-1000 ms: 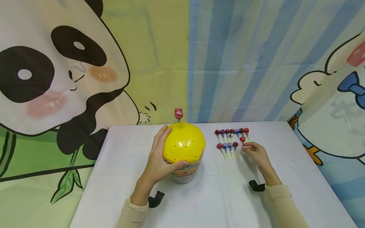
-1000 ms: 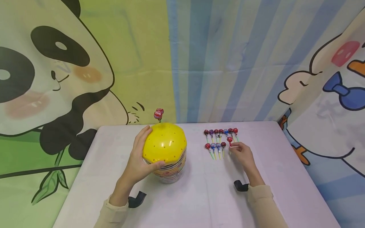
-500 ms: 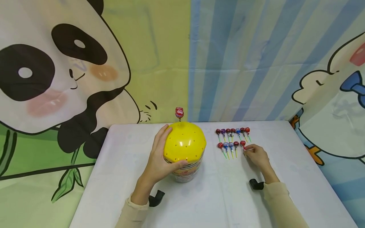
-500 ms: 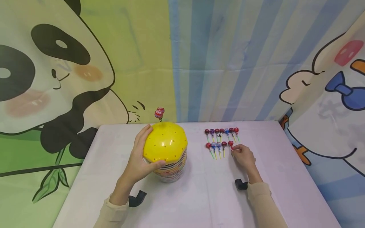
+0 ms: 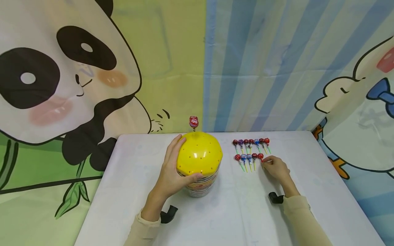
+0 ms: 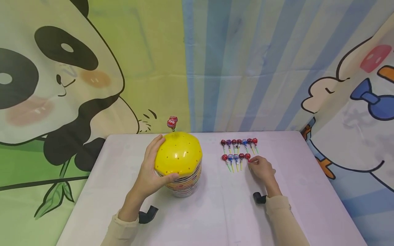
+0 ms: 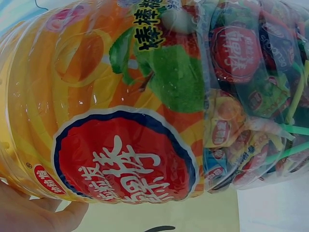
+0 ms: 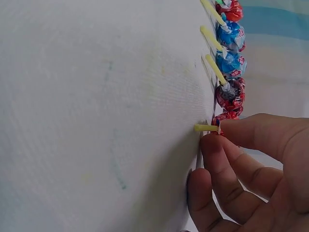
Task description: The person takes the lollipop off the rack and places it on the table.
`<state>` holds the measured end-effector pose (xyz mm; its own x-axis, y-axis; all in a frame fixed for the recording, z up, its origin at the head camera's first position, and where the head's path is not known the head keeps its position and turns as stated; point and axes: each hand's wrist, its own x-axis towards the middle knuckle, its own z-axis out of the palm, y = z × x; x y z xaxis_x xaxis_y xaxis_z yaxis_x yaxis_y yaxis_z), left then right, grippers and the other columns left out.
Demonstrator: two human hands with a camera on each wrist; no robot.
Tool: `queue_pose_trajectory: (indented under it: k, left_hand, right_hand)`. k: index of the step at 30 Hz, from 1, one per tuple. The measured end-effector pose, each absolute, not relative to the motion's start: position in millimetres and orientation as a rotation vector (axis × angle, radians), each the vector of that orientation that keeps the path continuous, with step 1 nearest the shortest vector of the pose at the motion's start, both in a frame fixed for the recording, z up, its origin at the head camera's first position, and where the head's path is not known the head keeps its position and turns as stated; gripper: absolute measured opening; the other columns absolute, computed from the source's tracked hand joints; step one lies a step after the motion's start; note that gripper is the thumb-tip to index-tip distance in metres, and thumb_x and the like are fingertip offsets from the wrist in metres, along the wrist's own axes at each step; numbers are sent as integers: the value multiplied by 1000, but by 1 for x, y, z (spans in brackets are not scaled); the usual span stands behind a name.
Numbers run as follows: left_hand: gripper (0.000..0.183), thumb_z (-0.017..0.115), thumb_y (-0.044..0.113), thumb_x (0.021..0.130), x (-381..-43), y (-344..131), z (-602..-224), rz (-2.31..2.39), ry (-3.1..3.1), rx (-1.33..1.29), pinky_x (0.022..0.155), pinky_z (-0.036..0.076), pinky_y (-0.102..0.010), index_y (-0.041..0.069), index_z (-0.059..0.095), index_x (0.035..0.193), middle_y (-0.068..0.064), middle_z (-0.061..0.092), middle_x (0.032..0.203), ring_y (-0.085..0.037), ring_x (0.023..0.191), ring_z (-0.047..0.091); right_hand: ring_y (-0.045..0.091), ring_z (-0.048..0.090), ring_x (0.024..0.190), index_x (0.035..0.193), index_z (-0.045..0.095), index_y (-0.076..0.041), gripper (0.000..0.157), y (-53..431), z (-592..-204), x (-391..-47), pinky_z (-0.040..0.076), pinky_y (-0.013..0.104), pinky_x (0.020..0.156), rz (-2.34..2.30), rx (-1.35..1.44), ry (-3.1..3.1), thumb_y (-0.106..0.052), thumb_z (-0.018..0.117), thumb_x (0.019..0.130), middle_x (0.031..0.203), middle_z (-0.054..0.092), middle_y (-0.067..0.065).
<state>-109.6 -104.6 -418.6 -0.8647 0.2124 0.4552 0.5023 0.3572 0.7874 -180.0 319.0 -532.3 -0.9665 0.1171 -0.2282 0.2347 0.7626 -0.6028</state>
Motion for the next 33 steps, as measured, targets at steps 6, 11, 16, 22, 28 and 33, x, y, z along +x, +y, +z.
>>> queue_pose_trajectory:
  k: [6,11,16,22,28,33]
  left_hand:
    - [103,87,46,72,-109,-104,-418,-1509,-2350,-635,104,42,-55,31,29,157,-3,17,164,-24,138,37]
    - [104,87,44,72,-108,-104,-418,-1508,-2353,-631,104,42,-55,31,29,157,0,17,164,-23,138,38]
    - [104,87,45,72,-108,-104,-418,-1510,-2354,-624,103,43,-55,31,29,157,4,16,164,-23,137,38]
    - [105,88,45,71,-108,-104,-420,-1514,-2357,-622,103,42,-56,32,29,157,0,17,164,-23,137,39]
    - [105,88,44,72,-109,-104,-420,-1519,-2357,-627,103,43,-55,32,28,157,0,17,164,-24,137,39]
    - [105,88,45,73,-109,-105,-419,-1521,-2353,-642,102,43,-55,31,28,157,3,16,164,-23,136,39]
  right_hand:
    - [37,61,96,118,64,-2,34,321,-529,-179,43,59,79,-1006,291,2811,-27,59,97,108,67,19]
    - [40,62,101,119,65,0,34,312,-511,-181,49,51,77,-1152,171,2921,-27,58,100,110,68,21]
    - [32,62,101,123,66,-3,38,279,-465,-186,51,42,79,-1415,-39,2881,-34,59,102,111,67,15]
    - [28,60,103,119,69,-9,32,226,-404,-183,51,36,85,-1762,-335,2656,-34,65,99,113,67,11]
    - [30,58,103,118,71,-12,23,176,-366,-181,50,48,88,-1866,-682,2462,-24,66,99,113,68,5]
    - [23,60,107,121,71,-12,23,143,-351,-184,49,46,90,-1821,-888,2344,-17,64,100,117,69,2]
